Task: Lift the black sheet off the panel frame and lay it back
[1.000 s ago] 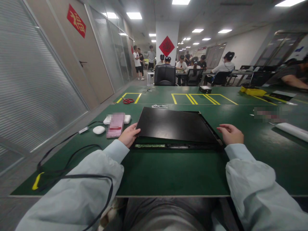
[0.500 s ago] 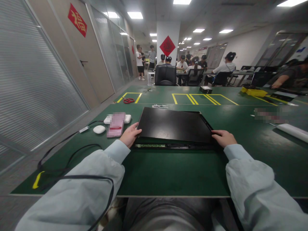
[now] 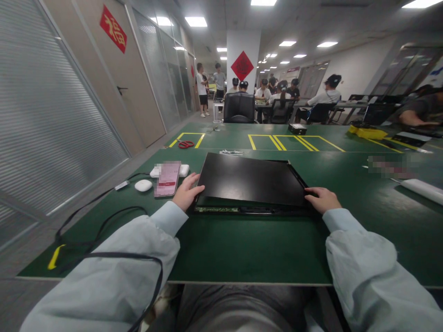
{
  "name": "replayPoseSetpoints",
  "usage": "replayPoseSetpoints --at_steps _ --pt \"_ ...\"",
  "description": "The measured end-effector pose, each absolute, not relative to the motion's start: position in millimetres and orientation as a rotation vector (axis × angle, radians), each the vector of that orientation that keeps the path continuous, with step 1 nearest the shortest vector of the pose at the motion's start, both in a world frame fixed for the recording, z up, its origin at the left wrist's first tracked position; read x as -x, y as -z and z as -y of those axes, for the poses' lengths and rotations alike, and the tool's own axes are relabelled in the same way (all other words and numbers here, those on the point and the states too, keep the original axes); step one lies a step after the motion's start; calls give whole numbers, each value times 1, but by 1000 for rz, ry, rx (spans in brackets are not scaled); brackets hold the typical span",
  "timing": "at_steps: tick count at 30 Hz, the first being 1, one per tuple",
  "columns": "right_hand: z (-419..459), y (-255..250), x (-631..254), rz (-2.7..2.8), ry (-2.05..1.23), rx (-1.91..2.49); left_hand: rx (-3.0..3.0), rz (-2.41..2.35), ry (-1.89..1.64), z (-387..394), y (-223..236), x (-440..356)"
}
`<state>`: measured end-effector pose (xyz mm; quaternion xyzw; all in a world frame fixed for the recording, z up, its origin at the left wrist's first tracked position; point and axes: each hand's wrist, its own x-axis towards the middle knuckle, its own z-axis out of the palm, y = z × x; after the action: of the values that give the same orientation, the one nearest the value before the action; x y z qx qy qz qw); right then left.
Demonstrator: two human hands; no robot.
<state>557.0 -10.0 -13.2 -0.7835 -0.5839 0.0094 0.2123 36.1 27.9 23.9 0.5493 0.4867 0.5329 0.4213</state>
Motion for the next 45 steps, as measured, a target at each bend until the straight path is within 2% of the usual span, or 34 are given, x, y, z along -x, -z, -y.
replayPoseSetpoints --at_steps 10,26,35,45 --pt "10 14 -555 1670 -74 2097 -1662 -1562 -1082 -38 -8 -23" --pt "7 14 -551 1709 -116 2057 -1655 -1522 -1115 -36 -5 -26" --pt "6 14 -550 1698 -105 2198 -1714 -1541 -1066 -26 -11 -34" --pt "1 25 -561 1542 -169 2050 -1770 -1563 -1049 -30 -2 -40"
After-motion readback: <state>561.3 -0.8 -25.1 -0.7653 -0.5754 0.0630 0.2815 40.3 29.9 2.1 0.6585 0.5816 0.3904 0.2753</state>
